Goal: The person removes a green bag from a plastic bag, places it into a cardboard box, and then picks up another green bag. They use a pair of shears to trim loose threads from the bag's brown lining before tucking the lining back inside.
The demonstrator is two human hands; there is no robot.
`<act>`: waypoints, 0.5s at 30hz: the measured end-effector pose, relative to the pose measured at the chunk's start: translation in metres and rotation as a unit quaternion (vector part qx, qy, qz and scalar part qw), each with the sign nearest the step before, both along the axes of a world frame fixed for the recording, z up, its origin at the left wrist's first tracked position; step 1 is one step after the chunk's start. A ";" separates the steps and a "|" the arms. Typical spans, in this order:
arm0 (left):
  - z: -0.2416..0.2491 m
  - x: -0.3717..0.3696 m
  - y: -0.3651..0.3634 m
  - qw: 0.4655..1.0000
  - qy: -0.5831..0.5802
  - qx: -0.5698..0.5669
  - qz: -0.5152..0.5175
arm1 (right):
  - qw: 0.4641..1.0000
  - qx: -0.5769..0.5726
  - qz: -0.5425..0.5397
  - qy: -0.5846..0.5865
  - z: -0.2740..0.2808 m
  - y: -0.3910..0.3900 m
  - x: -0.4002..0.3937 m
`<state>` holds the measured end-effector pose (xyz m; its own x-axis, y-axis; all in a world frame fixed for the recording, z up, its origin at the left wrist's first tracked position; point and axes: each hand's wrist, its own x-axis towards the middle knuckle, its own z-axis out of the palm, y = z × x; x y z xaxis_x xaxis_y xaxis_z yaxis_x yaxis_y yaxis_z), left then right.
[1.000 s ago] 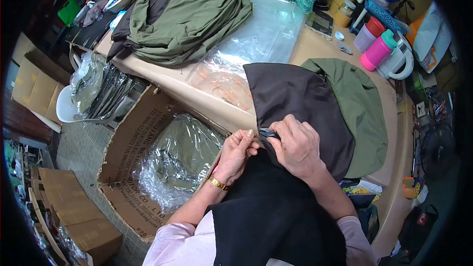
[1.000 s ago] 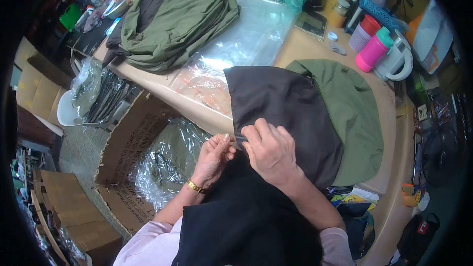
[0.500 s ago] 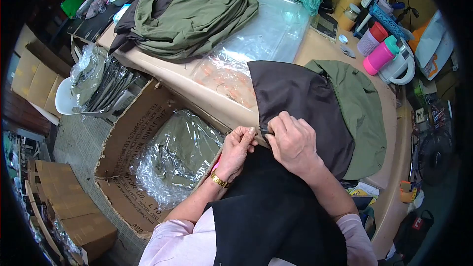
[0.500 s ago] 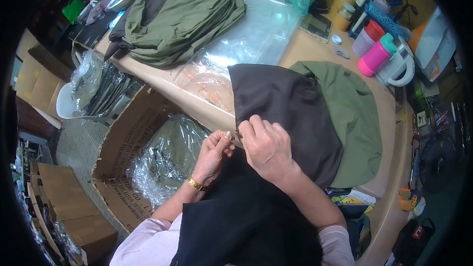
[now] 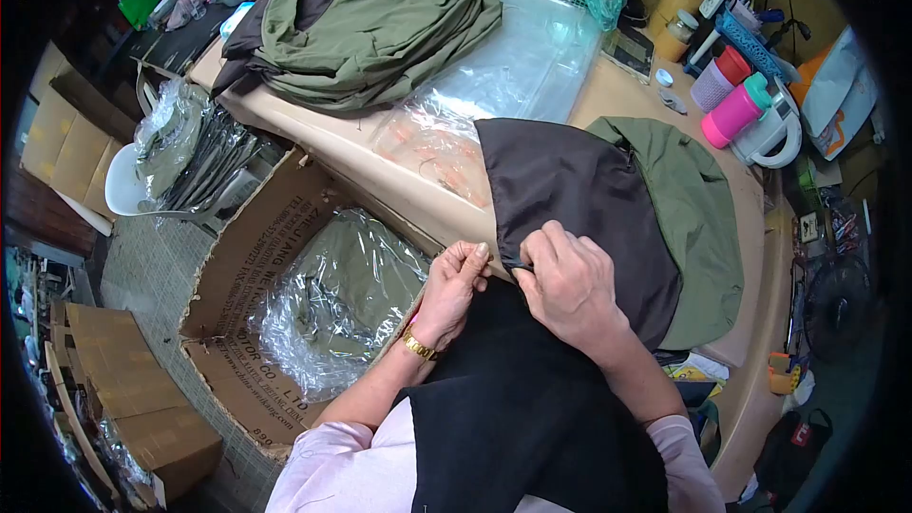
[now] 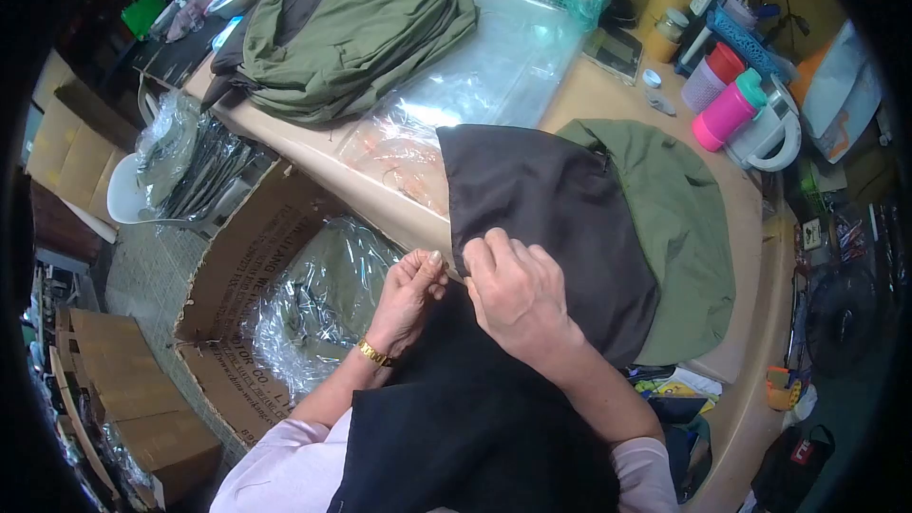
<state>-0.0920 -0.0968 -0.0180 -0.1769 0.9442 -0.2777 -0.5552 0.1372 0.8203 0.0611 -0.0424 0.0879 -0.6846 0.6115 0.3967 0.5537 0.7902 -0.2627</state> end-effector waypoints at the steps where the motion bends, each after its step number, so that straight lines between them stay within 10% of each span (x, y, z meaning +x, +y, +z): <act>1: 0.001 0.001 0.000 1.000 -0.001 0.000 -0.002 | 1.000 0.009 0.006 -0.002 -0.005 0.001 -0.002; 15: 0.003 0.000 0.001 0.999 0.031 0.012 -0.001 | 1.000 0.010 0.024 -0.001 -0.003 0.001 -0.003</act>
<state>-0.0921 -0.0960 -0.0154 -0.1918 0.9505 -0.2444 -0.5028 0.1186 0.8562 0.0584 -0.0416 0.0851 -0.7138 0.5696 0.4075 0.5152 0.8212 -0.2455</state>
